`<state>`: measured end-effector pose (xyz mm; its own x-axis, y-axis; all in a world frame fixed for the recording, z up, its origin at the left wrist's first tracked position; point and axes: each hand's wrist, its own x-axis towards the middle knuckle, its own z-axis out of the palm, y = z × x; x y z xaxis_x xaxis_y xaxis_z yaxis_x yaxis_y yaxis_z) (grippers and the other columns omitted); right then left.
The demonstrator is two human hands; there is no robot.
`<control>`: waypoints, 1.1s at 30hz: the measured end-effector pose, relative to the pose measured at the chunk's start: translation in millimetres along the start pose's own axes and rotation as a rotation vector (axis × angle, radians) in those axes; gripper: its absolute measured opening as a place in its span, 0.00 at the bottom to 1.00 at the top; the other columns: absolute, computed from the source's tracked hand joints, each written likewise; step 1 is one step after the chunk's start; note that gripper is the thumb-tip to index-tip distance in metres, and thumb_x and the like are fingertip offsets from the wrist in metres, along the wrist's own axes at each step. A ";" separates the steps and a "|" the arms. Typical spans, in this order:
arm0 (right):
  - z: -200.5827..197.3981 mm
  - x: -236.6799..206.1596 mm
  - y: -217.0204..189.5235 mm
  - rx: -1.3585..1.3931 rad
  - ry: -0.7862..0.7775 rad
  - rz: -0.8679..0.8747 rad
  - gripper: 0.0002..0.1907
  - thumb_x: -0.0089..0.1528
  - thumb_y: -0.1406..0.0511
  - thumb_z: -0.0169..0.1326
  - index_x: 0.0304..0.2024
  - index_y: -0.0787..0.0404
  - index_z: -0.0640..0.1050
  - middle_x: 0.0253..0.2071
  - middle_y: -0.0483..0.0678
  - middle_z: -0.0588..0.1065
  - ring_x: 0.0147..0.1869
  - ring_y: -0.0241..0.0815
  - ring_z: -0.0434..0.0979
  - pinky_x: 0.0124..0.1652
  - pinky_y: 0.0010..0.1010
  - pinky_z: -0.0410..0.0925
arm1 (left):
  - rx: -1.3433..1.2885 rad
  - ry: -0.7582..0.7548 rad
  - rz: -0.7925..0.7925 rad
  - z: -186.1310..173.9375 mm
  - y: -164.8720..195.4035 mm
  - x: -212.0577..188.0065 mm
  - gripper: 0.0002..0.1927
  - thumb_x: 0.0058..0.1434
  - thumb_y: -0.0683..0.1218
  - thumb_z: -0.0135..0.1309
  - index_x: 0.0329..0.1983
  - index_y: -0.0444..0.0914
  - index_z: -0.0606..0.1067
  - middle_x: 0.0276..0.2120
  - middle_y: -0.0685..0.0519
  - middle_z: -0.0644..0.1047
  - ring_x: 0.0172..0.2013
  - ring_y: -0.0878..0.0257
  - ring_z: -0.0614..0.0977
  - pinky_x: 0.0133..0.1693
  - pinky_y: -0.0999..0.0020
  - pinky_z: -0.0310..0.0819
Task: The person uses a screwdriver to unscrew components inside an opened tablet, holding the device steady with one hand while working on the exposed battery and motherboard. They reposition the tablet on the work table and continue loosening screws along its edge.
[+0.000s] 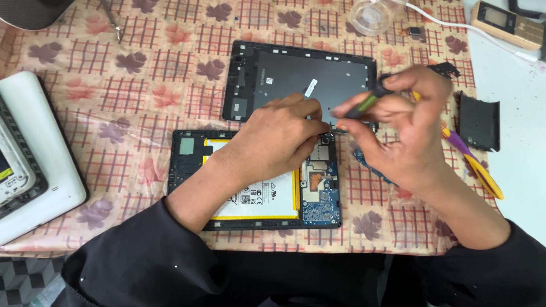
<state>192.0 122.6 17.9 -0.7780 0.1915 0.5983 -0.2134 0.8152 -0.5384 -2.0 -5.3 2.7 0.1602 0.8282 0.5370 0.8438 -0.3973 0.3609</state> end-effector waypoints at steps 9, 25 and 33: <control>-9.3 8.0 4.6 0.261 -0.040 0.072 0.29 0.71 0.80 0.48 0.61 0.54 0.47 0.51 0.64 0.79 0.47 0.47 0.86 0.38 0.23 0.81 | 0.003 -0.039 -0.028 -0.5 0.3 -1.2 0.09 0.59 0.40 0.57 0.41 0.37 0.83 0.38 0.50 0.77 0.44 0.54 0.80 0.48 0.56 0.76; 11.2 0.1 25.8 -0.052 0.140 -0.128 0.38 0.69 0.77 0.60 0.65 0.54 0.48 0.43 0.58 0.73 0.48 0.45 0.82 0.42 0.27 0.83 | 0.001 -0.091 -0.061 -0.2 -1.7 0.1 0.09 0.59 0.39 0.55 0.41 0.37 0.83 0.39 0.50 0.78 0.43 0.55 0.80 0.48 0.55 0.76; 0.5 4.3 15.5 -0.222 0.179 -0.098 0.45 0.60 0.74 0.68 0.61 0.60 0.46 0.45 0.66 0.70 0.45 0.48 0.83 0.38 0.26 0.81 | -0.007 -0.091 -0.058 -0.8 -2.0 -1.0 0.11 0.59 0.40 0.56 0.43 0.37 0.83 0.40 0.50 0.78 0.44 0.54 0.80 0.48 0.55 0.76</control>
<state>185.1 135.8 11.8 -0.6396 0.1831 0.7466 -0.1327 0.9304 -0.3418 -4.2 -5.6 2.1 0.1574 0.8820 0.4442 0.8495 -0.3503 0.3944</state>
